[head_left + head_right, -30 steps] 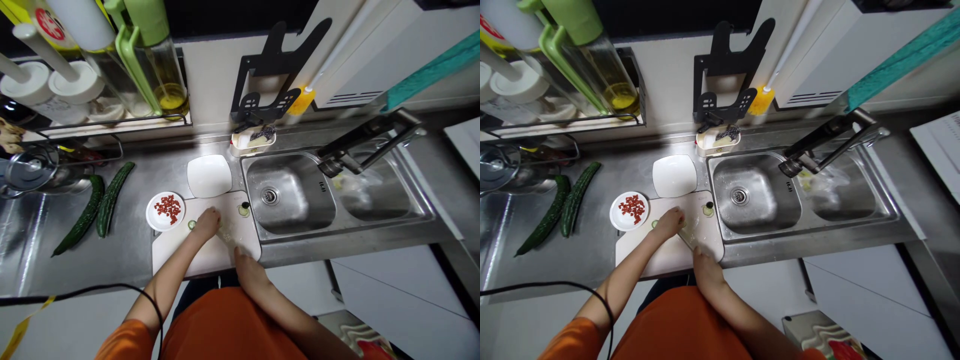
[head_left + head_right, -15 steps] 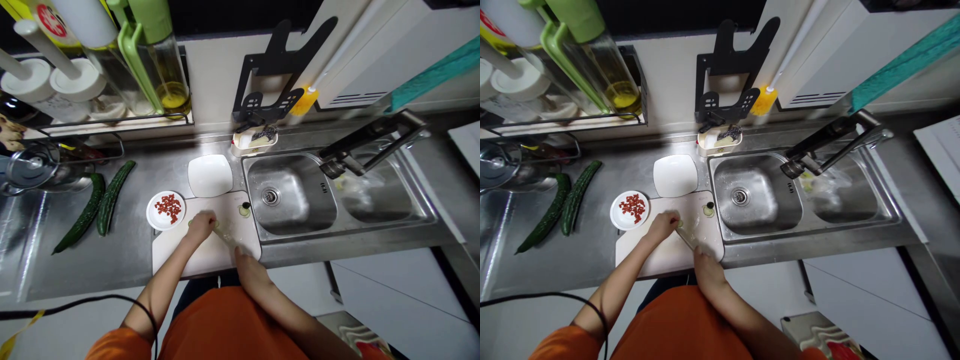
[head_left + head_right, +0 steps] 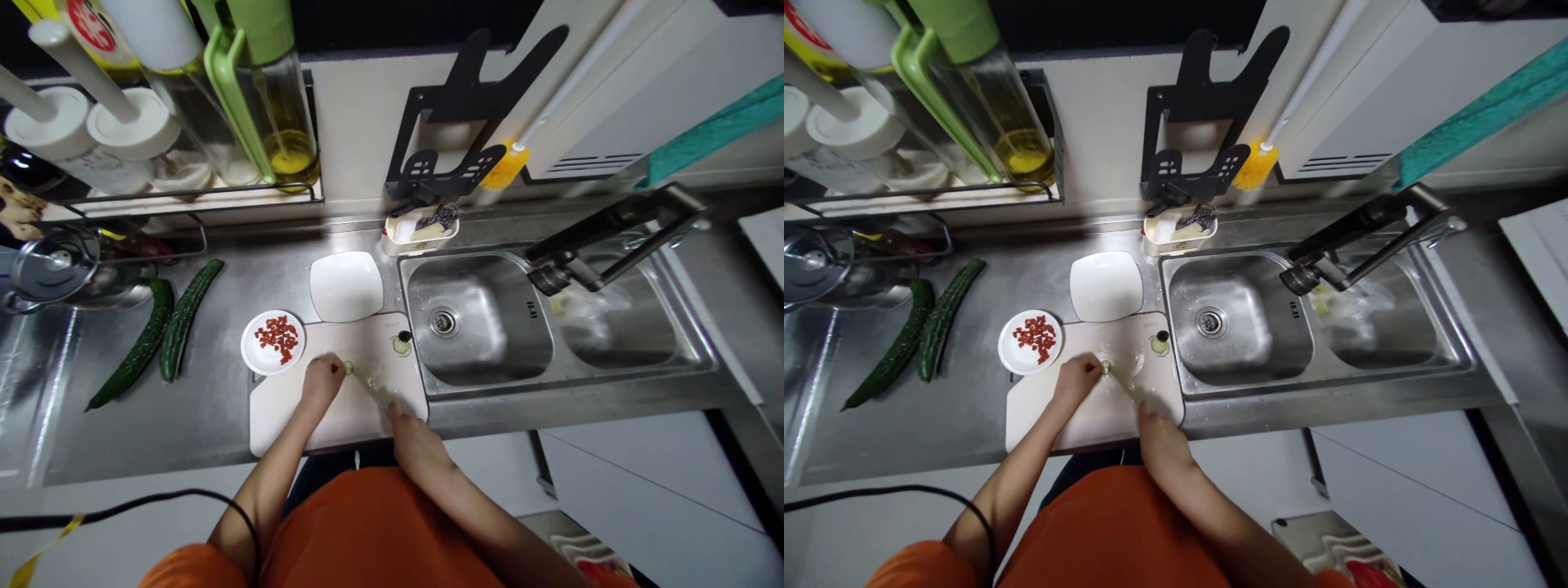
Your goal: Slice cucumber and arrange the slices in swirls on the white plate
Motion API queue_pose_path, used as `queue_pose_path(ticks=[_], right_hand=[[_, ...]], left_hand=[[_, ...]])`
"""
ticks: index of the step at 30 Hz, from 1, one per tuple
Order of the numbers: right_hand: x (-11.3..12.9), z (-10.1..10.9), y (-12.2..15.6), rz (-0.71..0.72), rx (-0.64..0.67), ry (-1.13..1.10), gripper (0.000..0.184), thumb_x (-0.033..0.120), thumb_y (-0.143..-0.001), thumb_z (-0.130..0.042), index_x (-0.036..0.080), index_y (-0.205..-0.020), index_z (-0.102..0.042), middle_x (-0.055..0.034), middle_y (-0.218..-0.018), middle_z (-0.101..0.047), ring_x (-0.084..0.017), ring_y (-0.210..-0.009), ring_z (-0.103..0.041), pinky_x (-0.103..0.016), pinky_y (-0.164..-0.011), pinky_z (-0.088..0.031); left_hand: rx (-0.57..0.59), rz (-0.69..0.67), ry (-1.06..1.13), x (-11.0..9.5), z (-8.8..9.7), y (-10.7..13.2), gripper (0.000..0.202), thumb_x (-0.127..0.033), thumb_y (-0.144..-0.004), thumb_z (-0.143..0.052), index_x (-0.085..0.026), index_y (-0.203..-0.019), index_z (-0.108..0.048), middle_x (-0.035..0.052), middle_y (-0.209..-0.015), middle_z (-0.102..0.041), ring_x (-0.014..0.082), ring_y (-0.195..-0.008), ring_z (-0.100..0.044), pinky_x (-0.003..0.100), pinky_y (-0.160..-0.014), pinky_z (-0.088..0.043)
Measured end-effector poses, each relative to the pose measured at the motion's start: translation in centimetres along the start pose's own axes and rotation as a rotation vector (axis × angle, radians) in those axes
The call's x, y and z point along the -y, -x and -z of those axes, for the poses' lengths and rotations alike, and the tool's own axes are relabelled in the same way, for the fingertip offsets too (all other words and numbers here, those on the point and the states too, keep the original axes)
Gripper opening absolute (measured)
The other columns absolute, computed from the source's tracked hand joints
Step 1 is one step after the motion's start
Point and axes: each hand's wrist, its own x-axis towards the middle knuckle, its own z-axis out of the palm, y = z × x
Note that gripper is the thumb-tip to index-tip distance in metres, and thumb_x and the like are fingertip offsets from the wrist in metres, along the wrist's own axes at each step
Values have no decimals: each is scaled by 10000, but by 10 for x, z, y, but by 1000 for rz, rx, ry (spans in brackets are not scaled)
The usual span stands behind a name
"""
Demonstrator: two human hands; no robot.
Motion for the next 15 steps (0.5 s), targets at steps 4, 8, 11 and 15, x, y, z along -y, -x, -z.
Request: queue_pose_path(ticks=[4, 8, 11, 15], right_hand=[[5, -1, -6, -14, -32, 6, 453, -28, -795, -324, 134, -1183, -492, -143, -973, -678, -262, -908, -660, -295, -659, -480], [8, -5, -11, -5, -42, -11, 446, -26, -794, -344, 139, -1186, -481, -135, -967, -677, -249, -912, -659, -280, -657, -470], [8, -8, -12, 0, -53, -37, 467, -38, -784, -344, 134, -1198, -472, -132, -959, -679, -252, -912, -659, -275, -648, -461], [9, -11, -14, 4, -51, -53, 476, -51, -776, -326, 121, -1193, -477, -134, -941, -682, -263, -903, -662, -289, -652, -460]], left_hand=[[-18, 56, 7, 1, -2, 0, 121, -216, -764, -578, -191, -711, -683, 10, -712, -670, 108, -670, -571, 211, -656, -376], [-22, 67, -5, 2, -3, 0, 132, -213, -764, -574, -189, -724, -697, 22, -741, -682, 117, -695, -583, 218, -681, -389], [-30, 75, -4, 3, -4, 0, 130, -205, -759, -578, -192, -736, -705, 24, -755, -690, 120, -712, -592, 221, -699, -395], [-29, 79, 7, 4, -4, 0, 131, -207, -759, -580, -196, -732, -707, 22, -763, -696, 124, -719, -602, 222, -701, -400]])
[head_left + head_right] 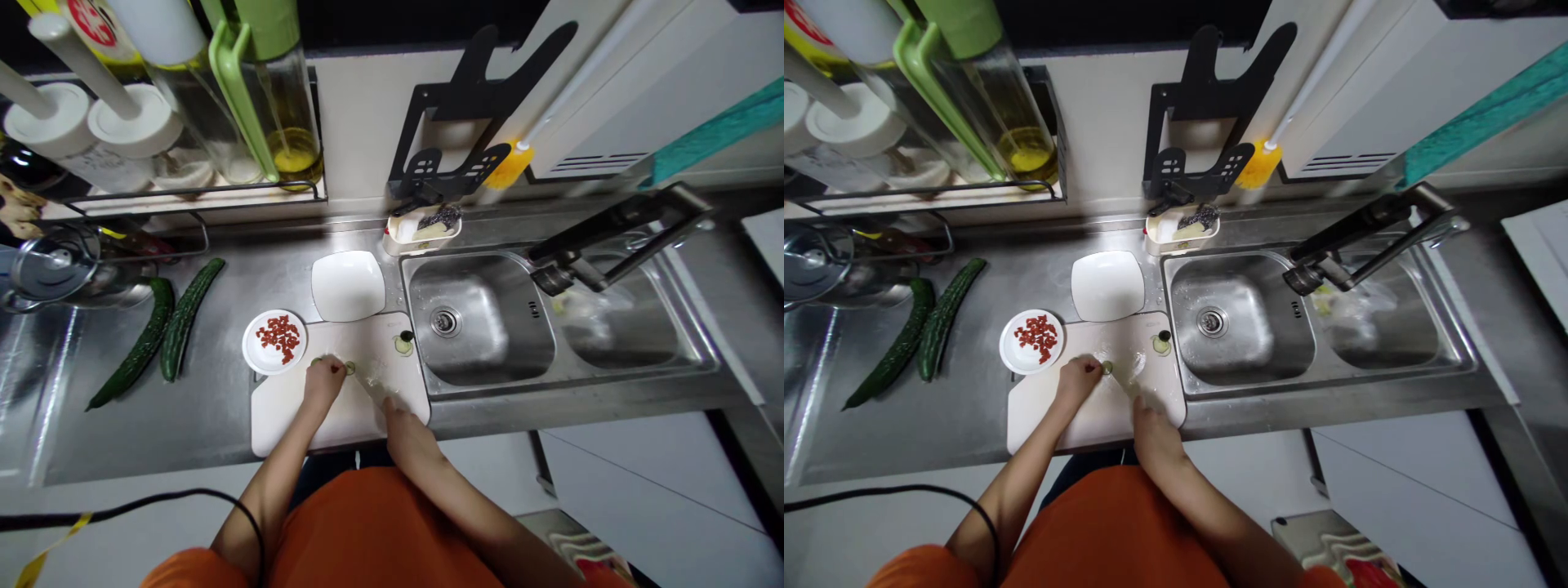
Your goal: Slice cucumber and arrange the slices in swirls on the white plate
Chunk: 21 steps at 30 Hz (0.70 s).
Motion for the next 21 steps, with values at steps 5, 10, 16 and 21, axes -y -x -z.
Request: queue_pose_path(ticks=[5, 10, 16, 21], right_hand=[[2, 0, -1, -7, -4, 1, 460, -48, -781, -328, 128, -1177, -482, -135, -944, -680, -258, -915, -659, -287, -657, -463], [8, 3, 0, -37, 28, -5, 470, -49, -781, -335, 117, -1198, -472, -148, -945, -681, -254, -900, -664, -289, -655, -473], [13, 8, 3, -59, 66, -2, 486, -52, -793, -312, 90, -1230, -470, -171, -999, -676, -261, -940, -656, -301, -699, -479], [6, 10, 12, -92, 121, 16, 497, -41, -803, -310, 97, -1254, -464, -166, -1036, -673, -261, -963, -651, -300, -707, -478]], left_hand=[[4, -10, 1, 1, 0, -1, 138, -199, -760, -575, -198, -736, -710, 23, -766, -698, 125, -726, -605, 226, -708, -403], [17, 17, -1, 0, 0, -2, 129, -207, -756, -589, -203, -745, -718, 26, -775, -701, 127, -731, -604, 232, -710, -405], [26, 20, -2, -3, 2, -1, 139, -213, -761, -583, -199, -728, -717, 28, -746, -696, 130, -704, -601, 235, -680, -396], [26, 5, 15, -5, 3, 1, 135, -243, -764, -591, -195, -711, -706, 27, -728, -686, 126, -687, -587, 235, -668, -386]])
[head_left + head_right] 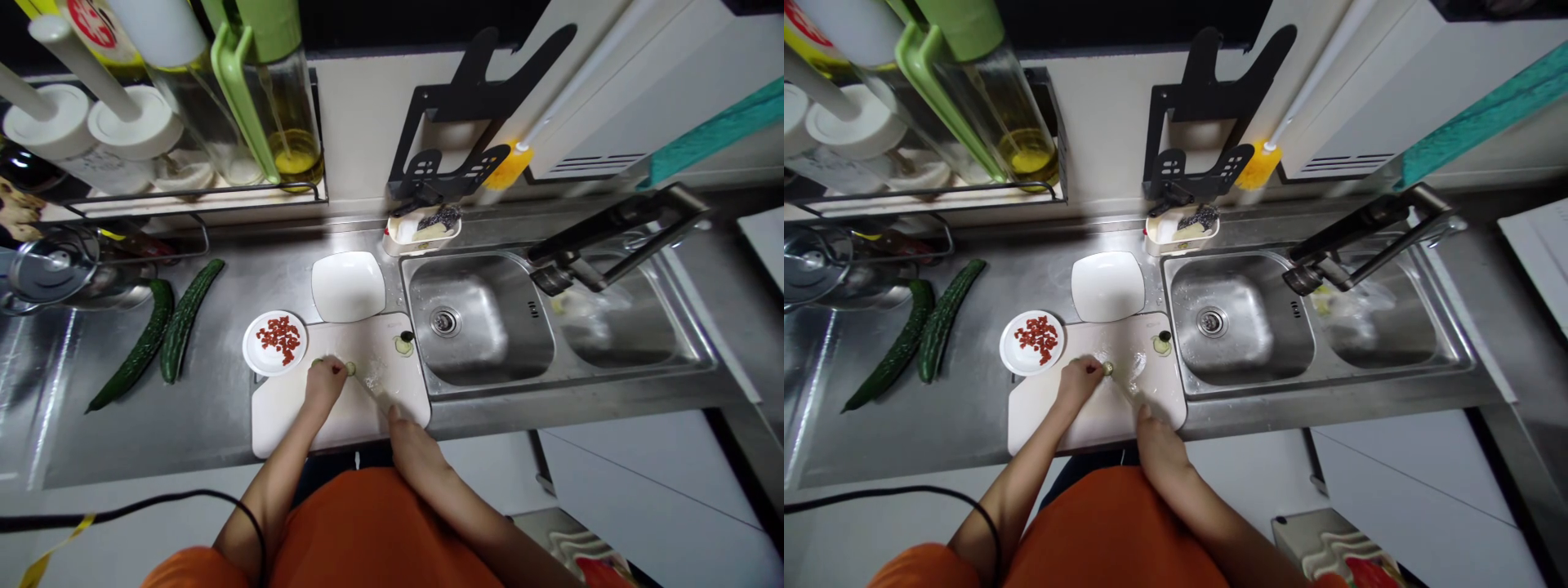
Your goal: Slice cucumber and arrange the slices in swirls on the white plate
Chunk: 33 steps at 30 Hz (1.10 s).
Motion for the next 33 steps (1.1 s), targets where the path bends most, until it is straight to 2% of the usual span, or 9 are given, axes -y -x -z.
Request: queue_pose_path(ticks=[8, 14, 19, 24, 29, 33], right_hand=[[-10, -5, 3, 7, 11, -14, 505, -56, -787, -286, 98, -1229, -475, -157, -1007, -682, -260, -942, -658, -302, -698, -477], [-17, -10, -3, 34, 5, -9, 563, -84, -754, -286, 82, -1267, -446, -160, -1004, -680, -254, -947, -656, -298, -706, -476], [-17, -10, -4, 18, 4, 7, 587, -81, -753, -289, 91, -1296, -429, -149, -1009, -683, -246, -942, -658, -287, -701, -475], [-16, -7, -2, 17, -19, 37, 563, -70, -783, -273, 105, -1288, -451, -139, -989, -685, -236, -920, -662, -281, -692, -472], [-22, -9, -5, 39, -42, 75, 563, -55, -787, -294, 128, -1294, -458, -137, -1033, -659, -222, -912, -655, -280, -695, -463], [-34, -11, -7, 124, -99, 40, 560, -33, -765, -330, 138, -1281, -464, -125, -1069, -631, -211, -893, -645, -280, -714, -456]], left_hand=[[-69, -50, -31, -1, -4, 6, 159, -305, -784, -567, -205, -695, -653, 8, -637, -612, 127, -636, -535, 236, -641, -359], [-159, -143, 53, 13, 11, 16, 288, -406, -838, -495, -202, -662, -598, -35, -591, -559, 89, -558, -480, 198, -583, -335], [-310, -58, 91, 34, 23, 18, 315, -420, -816, -500, -190, -623, -597, -34, -567, -572, 93, -545, -478, 197, -573, -342], [-326, 63, 129, 44, 25, 18, 253, -390, -798, -505, -202, -719, -655, -24, -639, -645, 117, -617, -561, 203, -627, -385], [-350, 51, 89, 45, 22, 20, 248, -364, -812, -479, -207, -729, -652, -11, -665, -663, 124, -627, -575, 211, -644, -395], [-374, -10, 65, 49, 16, 23, 228, -331, -830, -464, -210, -784, -651, -6, -693, -663, 118, -631, -569, 206, -654, -405]])
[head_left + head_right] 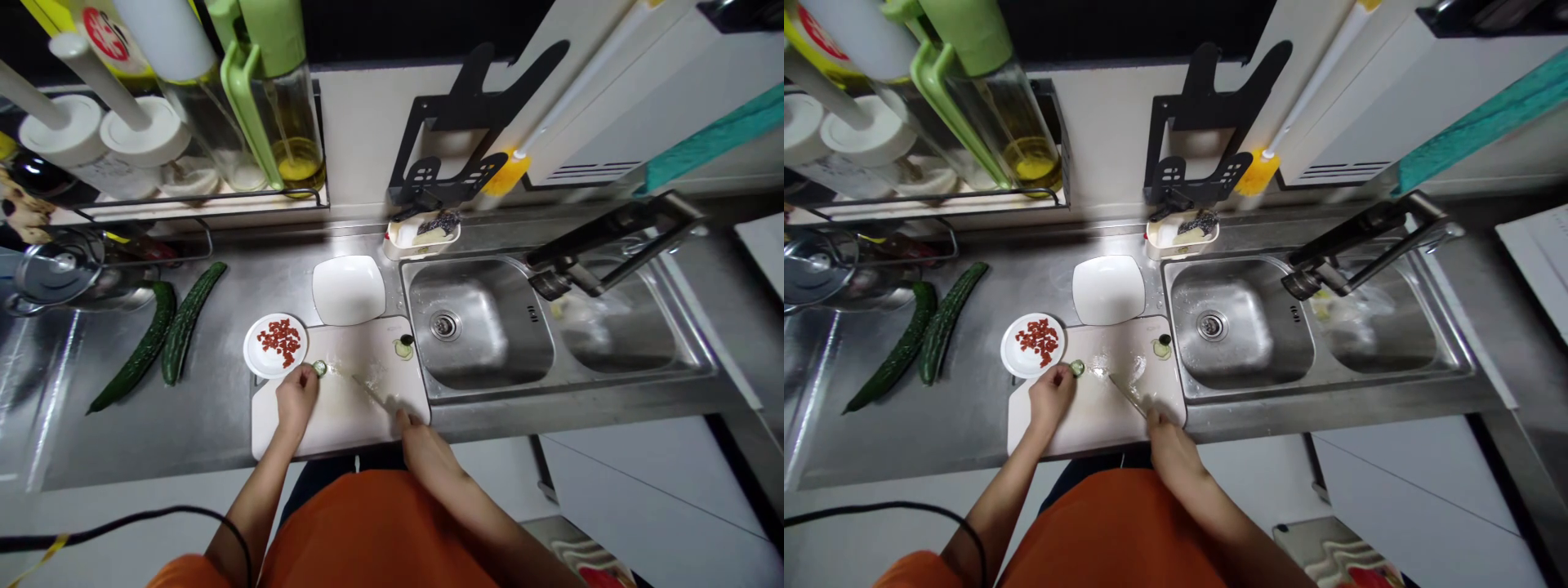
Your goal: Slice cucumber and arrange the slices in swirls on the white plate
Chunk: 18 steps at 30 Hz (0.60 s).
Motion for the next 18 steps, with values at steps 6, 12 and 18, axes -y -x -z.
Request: queue_pose_path(ticks=[6, 12, 18], right_hand=[[-18, -12, 5, 128, -318, -190, 442, 224, -917, -332, 202, -1350, -417, -137, -1246, -507, -201, -910, -609, -333, -817, -476], [-36, -38, -16, 139, -551, -53, 572, 154, -878, -358, 191, -1446, -306, -178, -1275, -412, -240, -995, -561, -403, -856, -482], [-49, -59, -46, 43, -642, 95, 568, 84, -859, -338, 188, -1418, -338, -172, -1330, -398, -271, -1203, -430, -404, -929, -420]], left_hand=[[-63, -135, 31, 20, -8, 7, 277, -329, -859, -446, -185, -992, -642, 43, -839, -681, 137, -711, -604, 232, -719, -448], [-85, -288, 28, 36, -13, 10, 242, -289, -874, -425, -180, -933, -633, 74, -877, -666, 158, -818, -608, 263, -797, -462], [-87, -299, 42, 40, -15, 10, 218, -272, -870, -431, -189, -930, -623, 75, -909, -667, 161, -845, -610, 277, -813, -467]])
